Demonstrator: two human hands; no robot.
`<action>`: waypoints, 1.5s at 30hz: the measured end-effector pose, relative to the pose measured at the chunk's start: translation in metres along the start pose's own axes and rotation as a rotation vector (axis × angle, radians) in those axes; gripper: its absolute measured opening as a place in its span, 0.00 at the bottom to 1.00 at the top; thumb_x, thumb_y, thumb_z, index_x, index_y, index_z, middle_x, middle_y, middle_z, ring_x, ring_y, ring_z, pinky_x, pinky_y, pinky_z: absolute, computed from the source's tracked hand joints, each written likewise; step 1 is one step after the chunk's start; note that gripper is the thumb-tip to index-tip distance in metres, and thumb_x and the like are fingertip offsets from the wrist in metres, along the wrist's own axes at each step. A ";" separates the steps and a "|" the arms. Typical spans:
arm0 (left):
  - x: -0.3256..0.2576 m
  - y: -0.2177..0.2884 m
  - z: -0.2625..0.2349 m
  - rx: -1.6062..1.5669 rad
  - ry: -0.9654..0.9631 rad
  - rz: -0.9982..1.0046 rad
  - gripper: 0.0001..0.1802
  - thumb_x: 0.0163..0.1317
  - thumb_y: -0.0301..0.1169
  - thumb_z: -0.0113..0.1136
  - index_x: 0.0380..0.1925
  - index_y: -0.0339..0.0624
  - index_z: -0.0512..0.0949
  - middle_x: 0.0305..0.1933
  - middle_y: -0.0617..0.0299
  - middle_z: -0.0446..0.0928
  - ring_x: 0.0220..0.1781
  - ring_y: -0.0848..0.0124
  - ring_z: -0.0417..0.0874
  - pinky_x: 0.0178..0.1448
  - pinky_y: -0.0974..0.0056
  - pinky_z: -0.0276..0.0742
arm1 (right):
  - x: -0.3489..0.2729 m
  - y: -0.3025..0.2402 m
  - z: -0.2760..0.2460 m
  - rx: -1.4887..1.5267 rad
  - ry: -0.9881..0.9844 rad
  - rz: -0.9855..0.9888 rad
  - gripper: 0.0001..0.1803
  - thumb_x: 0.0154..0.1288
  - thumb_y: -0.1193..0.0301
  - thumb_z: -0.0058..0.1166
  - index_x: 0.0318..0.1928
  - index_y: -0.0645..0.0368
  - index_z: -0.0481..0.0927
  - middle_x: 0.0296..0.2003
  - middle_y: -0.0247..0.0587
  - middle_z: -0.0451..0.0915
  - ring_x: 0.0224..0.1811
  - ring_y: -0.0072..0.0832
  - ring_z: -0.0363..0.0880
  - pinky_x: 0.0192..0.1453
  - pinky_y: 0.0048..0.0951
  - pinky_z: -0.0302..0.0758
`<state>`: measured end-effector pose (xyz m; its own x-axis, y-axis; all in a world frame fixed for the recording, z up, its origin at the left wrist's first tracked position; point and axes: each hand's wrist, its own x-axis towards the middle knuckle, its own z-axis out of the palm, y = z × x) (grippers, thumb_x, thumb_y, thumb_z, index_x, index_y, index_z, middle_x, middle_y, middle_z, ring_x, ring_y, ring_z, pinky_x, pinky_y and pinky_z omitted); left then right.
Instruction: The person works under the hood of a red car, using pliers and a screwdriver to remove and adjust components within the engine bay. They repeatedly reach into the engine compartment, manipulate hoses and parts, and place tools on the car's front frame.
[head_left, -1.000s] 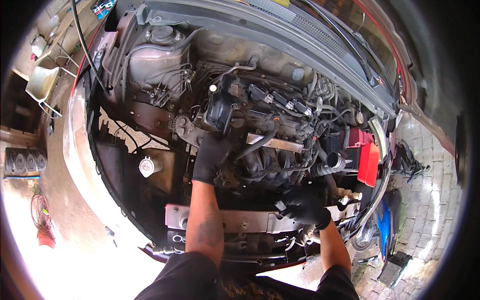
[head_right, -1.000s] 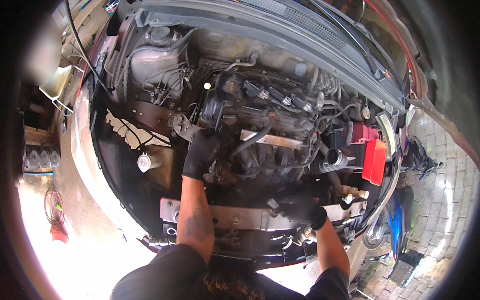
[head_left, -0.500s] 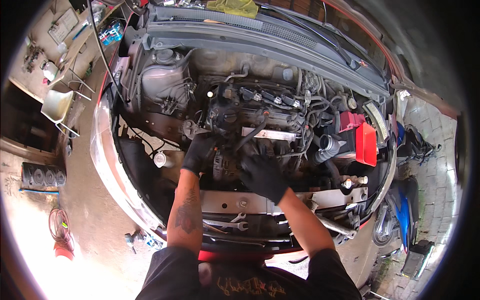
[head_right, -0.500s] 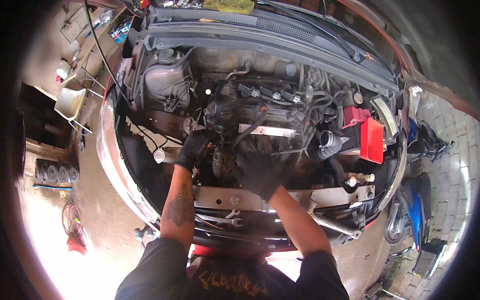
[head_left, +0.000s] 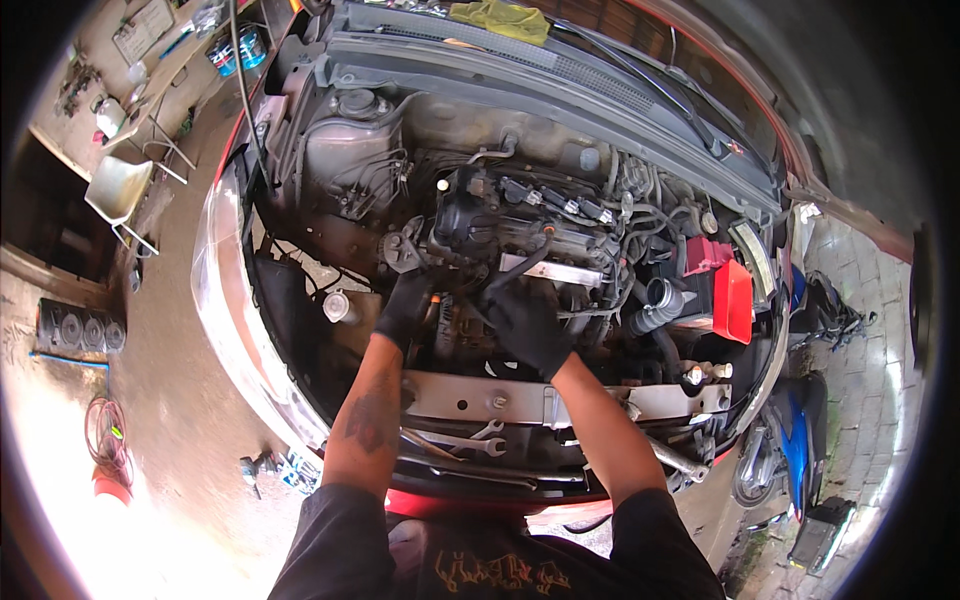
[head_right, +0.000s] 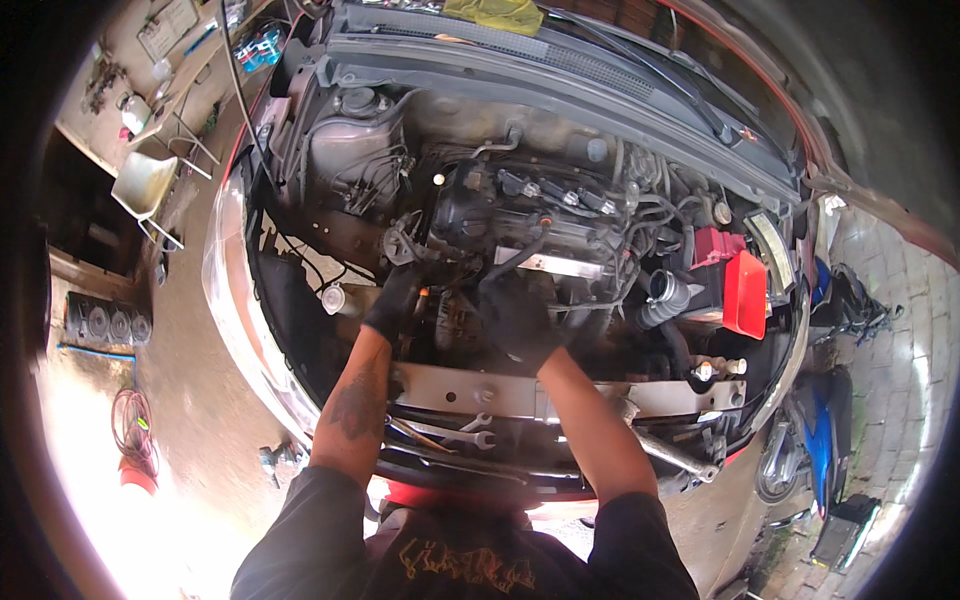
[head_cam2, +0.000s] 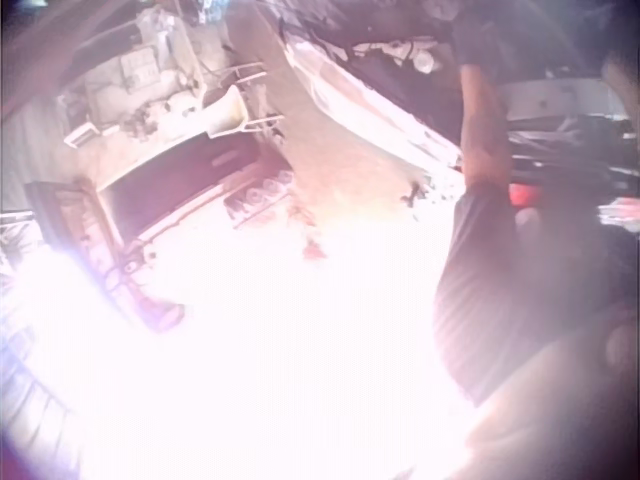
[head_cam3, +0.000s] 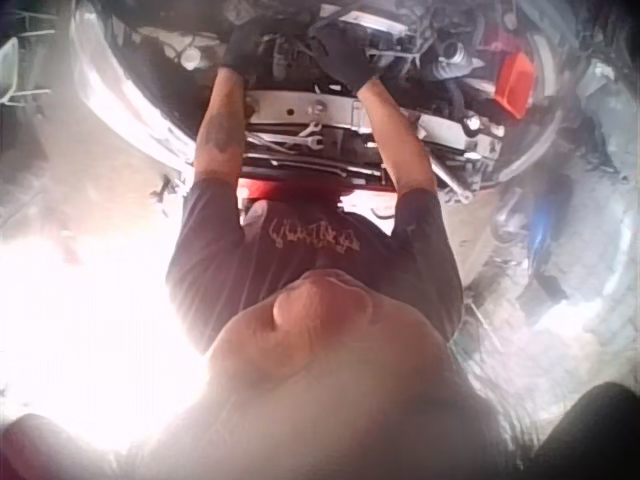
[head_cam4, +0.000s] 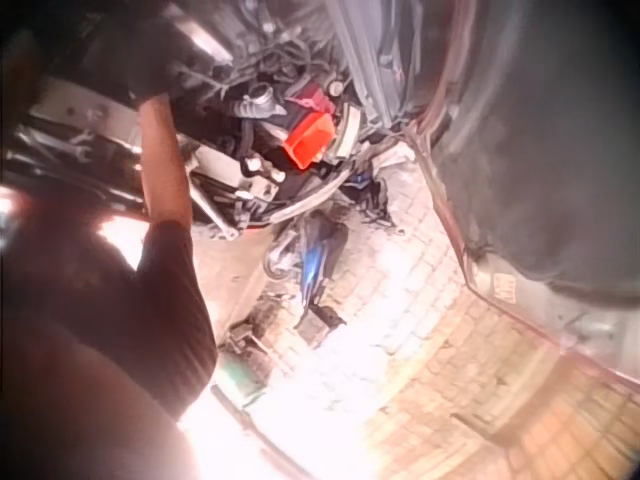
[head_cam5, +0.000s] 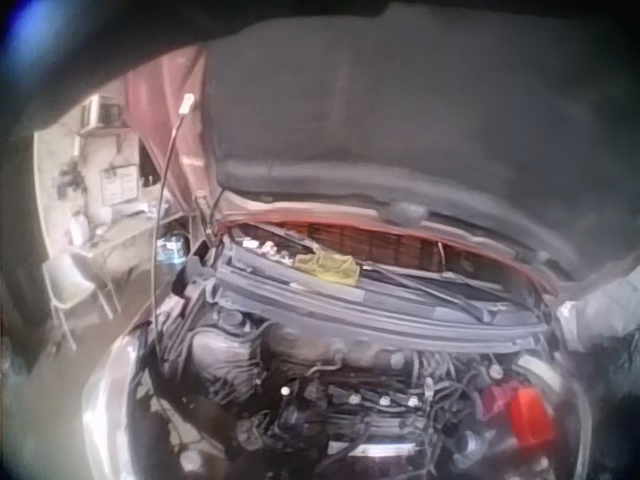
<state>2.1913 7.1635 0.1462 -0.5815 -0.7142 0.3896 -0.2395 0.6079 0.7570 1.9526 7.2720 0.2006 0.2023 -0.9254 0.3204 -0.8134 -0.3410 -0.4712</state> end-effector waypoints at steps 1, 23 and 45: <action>0.001 -0.006 0.003 0.020 0.010 0.057 0.23 0.53 0.37 0.61 0.47 0.38 0.87 0.52 0.43 0.86 0.57 0.44 0.86 0.62 0.50 0.81 | 0.004 0.005 -0.002 0.082 -0.006 0.097 0.24 0.68 0.69 0.60 0.64 0.57 0.81 0.46 0.52 0.88 0.43 0.46 0.88 0.48 0.44 0.83; 0.002 -0.016 0.026 0.358 -0.234 0.264 0.12 0.48 0.31 0.67 0.34 0.41 0.88 0.47 0.42 0.84 0.47 0.42 0.87 0.49 0.46 0.85 | 0.003 -0.030 0.034 -0.003 -0.026 0.142 0.13 0.67 0.72 0.60 0.52 0.59 0.85 0.41 0.56 0.86 0.42 0.54 0.87 0.46 0.49 0.82; 0.008 0.016 0.011 0.279 -0.439 -0.283 0.20 0.51 0.30 0.67 0.46 0.36 0.85 0.42 0.41 0.87 0.46 0.42 0.89 0.50 0.45 0.85 | 0.002 -0.032 0.033 0.123 0.107 0.211 0.14 0.69 0.72 0.60 0.53 0.61 0.85 0.46 0.55 0.87 0.48 0.54 0.87 0.51 0.46 0.82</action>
<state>2.1746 7.1711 0.1557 -0.7184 -0.6875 -0.1059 -0.5928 0.5255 0.6102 1.9971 7.2756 0.1894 -0.0292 -0.9577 0.2864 -0.7579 -0.1656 -0.6310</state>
